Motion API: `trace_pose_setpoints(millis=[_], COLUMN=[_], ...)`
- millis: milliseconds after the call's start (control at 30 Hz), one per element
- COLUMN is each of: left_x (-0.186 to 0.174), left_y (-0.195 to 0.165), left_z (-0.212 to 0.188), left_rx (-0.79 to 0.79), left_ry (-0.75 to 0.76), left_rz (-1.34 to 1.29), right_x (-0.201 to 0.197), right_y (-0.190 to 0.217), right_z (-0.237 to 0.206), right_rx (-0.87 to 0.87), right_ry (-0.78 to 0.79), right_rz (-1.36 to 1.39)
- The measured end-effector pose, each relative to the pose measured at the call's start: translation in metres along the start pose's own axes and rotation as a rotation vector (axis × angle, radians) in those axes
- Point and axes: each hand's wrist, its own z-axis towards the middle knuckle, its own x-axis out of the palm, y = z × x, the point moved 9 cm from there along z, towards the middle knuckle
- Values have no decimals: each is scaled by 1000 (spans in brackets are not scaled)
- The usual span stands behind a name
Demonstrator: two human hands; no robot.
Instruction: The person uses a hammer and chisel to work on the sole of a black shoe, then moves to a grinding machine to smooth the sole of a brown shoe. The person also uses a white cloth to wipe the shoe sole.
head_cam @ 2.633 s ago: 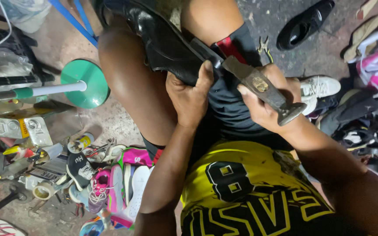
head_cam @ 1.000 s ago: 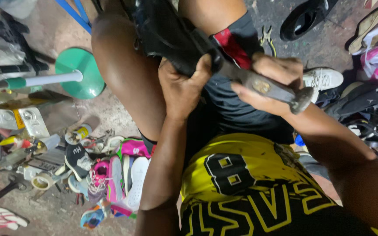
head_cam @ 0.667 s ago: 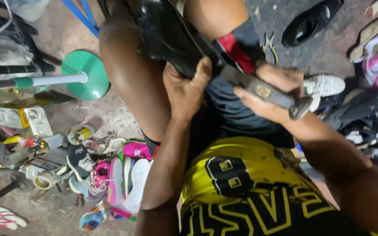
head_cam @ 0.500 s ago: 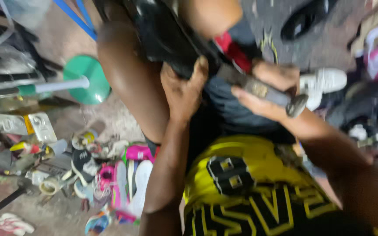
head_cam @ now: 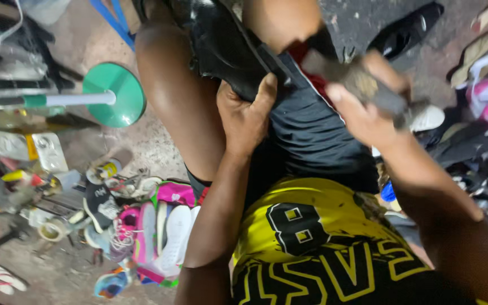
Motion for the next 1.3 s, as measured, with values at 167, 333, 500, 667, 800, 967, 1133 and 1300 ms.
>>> trace_pose_setpoints(millis=[167,333,500,667,800,967,1133,1300], left_x=[1,5,4,17,8,0,3,8], left_y=[-7,-6,-12,-37,-10,-5,3,-12], left_z=[-2,1,3,-7,1,-2,-3,0], left_rx=[28,-5,39,330,51,22,-56,110], left_ry=[-25,-15,-8,44,-17,-17,-34,-13], left_rz=[78,36,63,379,113,90,10,154], right_x=[0,9,16,25,6,-3,14,12], right_y=[23,19,16,18,3,7,8,16], right_z=[-19,-15,-15,1,7,-11,0,14], right_rx=[-63,1,6,-79,14,31,18,19], right_ry=[-5,-10,-111,-93,-119,19,21,7], right_rz=[-121,-68,16,-94,53,84,-52,-30])
